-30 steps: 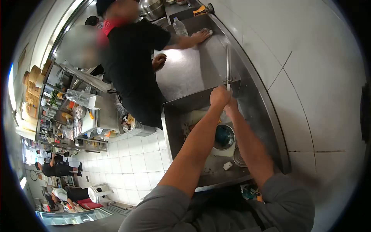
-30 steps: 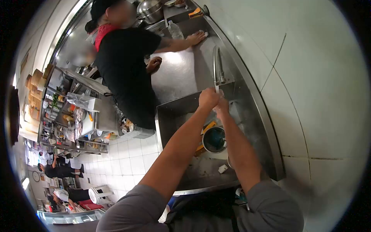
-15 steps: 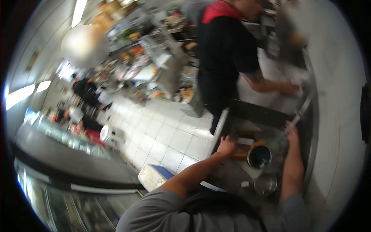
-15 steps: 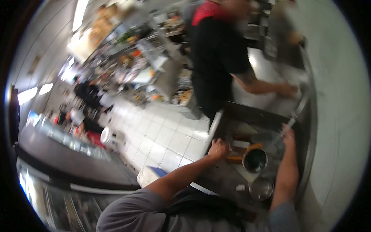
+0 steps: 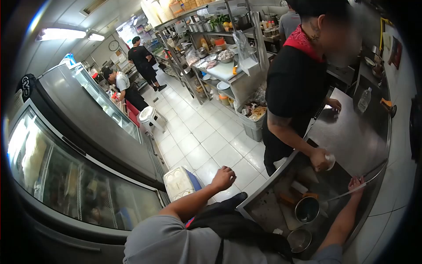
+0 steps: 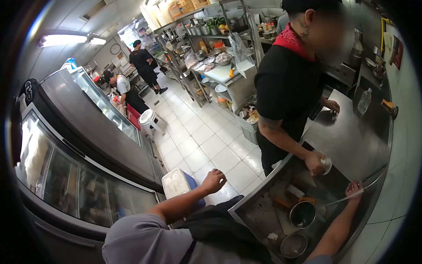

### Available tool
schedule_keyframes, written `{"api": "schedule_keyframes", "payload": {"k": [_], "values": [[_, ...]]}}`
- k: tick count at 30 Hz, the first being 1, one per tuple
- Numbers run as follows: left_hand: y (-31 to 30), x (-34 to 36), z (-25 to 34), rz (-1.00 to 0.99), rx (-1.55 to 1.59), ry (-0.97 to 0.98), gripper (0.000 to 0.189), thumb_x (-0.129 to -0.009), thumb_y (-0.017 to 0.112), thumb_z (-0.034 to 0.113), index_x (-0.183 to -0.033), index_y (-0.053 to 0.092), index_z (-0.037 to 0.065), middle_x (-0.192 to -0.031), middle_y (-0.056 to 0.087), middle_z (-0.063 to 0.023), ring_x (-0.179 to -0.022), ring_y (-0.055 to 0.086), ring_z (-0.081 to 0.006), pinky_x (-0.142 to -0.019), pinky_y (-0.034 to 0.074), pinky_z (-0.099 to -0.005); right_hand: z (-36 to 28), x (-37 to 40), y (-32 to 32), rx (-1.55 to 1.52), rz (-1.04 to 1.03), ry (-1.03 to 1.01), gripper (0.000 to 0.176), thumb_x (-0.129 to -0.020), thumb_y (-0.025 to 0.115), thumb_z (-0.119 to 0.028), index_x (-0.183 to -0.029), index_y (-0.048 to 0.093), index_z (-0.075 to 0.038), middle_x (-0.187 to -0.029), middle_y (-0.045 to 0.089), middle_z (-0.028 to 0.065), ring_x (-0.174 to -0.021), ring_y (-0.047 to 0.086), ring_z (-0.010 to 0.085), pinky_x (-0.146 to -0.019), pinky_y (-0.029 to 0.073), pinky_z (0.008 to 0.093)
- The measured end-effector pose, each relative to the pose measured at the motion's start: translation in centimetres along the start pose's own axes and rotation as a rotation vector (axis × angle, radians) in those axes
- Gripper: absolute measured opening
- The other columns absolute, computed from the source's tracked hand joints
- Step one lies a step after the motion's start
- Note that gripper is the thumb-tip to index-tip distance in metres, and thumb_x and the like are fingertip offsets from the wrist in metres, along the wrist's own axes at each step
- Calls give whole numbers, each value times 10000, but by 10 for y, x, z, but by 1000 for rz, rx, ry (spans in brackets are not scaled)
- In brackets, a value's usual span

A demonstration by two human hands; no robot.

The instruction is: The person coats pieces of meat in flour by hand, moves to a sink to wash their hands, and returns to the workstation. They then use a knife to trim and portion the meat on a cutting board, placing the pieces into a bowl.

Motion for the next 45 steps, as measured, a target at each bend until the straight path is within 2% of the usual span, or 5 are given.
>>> {"api": "schedule_keyframes", "payload": {"k": [8,20,23,32,45], "values": [[37,24,-188,-291,-87,-272,208,-867,587,208,-993,693,82,-1039,671,-166,-1054,608,-361,-884,510,-465,11,44,-33,-70,38,-437,429,-992,439,-317,-1266,522,2,-1251,565,99,-1191,518,256,-899,452,409],[15,17,-493,-79,119,-853,329,-888,635,325,-876,689,0,-904,685,-257,-890,660,-425,-822,518,-486,234,199,-80,2930,458,-686,185,-809,559,-116,-882,696,-16,-858,684,127,-848,674,273,-744,546,433],[-41,-5,-530,21,276,-788,353,-887,644,355,-873,686,6,-873,684,-259,-883,662,-423,-806,518,-480,302,224,-31,2457,710,-1389,129,-787,604,-155,-805,614,-28,-744,622,154,-698,615,360,-671,503,477],[-280,-166,-550,288,151,-338,303,-894,670,320,-881,704,19,-890,670,-210,-876,620,-387,-816,488,-462,534,259,316,1760,58,-512,123,-758,620,12,-877,594,-8,-814,614,174,-734,609,286,-717,491,362],[-564,-414,-509,763,-218,172,165,-807,759,134,-864,660,16,-935,681,-119,-918,632,-306,-856,472,-393,644,133,751,1199,-702,-1004,109,-875,588,-19,-981,604,3,-941,620,86,-813,593,125,-722,480,268]]}}
Point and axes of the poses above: each hand's wrist, its own x-axis away from the middle knuckle, its own y-axis out of the palm, z = x × y, the point moved 5 cm from there along -x, towards the middle knuckle
